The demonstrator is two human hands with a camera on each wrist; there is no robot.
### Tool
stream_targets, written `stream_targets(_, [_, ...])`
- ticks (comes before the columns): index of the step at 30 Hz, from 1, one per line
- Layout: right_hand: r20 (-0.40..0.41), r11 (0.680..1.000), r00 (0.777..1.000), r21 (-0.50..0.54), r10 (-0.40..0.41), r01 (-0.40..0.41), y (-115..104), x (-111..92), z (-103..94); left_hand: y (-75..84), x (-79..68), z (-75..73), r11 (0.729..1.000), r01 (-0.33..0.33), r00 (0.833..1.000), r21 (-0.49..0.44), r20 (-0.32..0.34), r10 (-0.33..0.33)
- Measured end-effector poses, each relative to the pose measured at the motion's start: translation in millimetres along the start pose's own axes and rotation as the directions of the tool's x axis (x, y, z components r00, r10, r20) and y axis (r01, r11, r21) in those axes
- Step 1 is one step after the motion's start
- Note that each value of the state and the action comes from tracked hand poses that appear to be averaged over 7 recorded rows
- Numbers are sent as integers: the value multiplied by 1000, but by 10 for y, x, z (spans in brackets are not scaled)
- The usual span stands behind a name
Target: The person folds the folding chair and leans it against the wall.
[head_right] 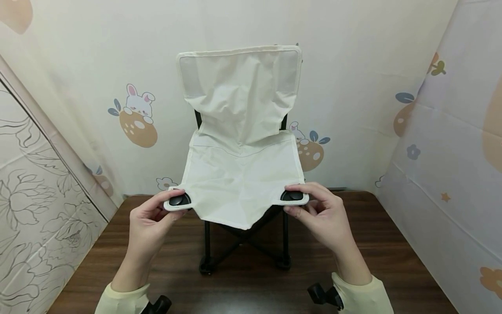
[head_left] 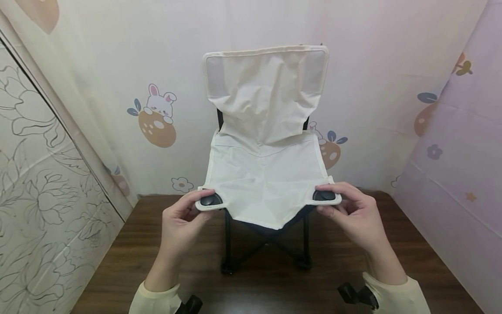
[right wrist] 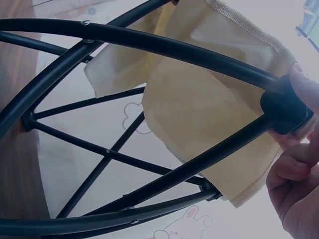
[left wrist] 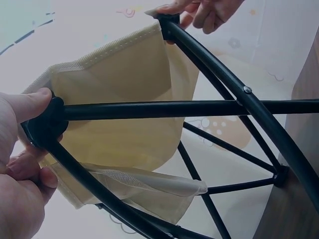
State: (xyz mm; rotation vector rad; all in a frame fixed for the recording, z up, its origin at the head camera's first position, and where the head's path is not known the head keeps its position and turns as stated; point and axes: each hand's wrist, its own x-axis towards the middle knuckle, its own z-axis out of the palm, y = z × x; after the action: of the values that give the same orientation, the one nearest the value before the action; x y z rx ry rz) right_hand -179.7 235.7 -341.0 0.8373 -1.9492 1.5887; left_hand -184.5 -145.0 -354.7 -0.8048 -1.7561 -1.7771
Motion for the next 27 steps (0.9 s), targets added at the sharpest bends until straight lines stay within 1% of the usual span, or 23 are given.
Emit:
stream_targets(6, [1, 1000, 1000, 1, -1, 1, -8, 4, 10, 1, 6, 7, 1000, -6, 1000, -12, 0, 6])
stream_targets(11, [-1, 1000, 1000, 10, 5, -5, -30, 16, 23, 15, 16, 10, 1000, 4, 1000, -14, 0, -4])
stream_targets(16, [6, 998, 1000, 64, -9, 8, 4, 22, 23, 30, 23, 8, 1000, 19, 1000, 2, 0, -19])
stream_targets(20, [5, 997, 1000, 76, -11, 10, 14, 22, 25, 37, 28, 8, 1000, 22, 1000, 5, 3, -22])
stream_targets(27, [8, 993, 1000, 117, -15, 14, 9, 33, 40, 18, 34, 21, 1000, -11, 1000, -29, 11, 12])
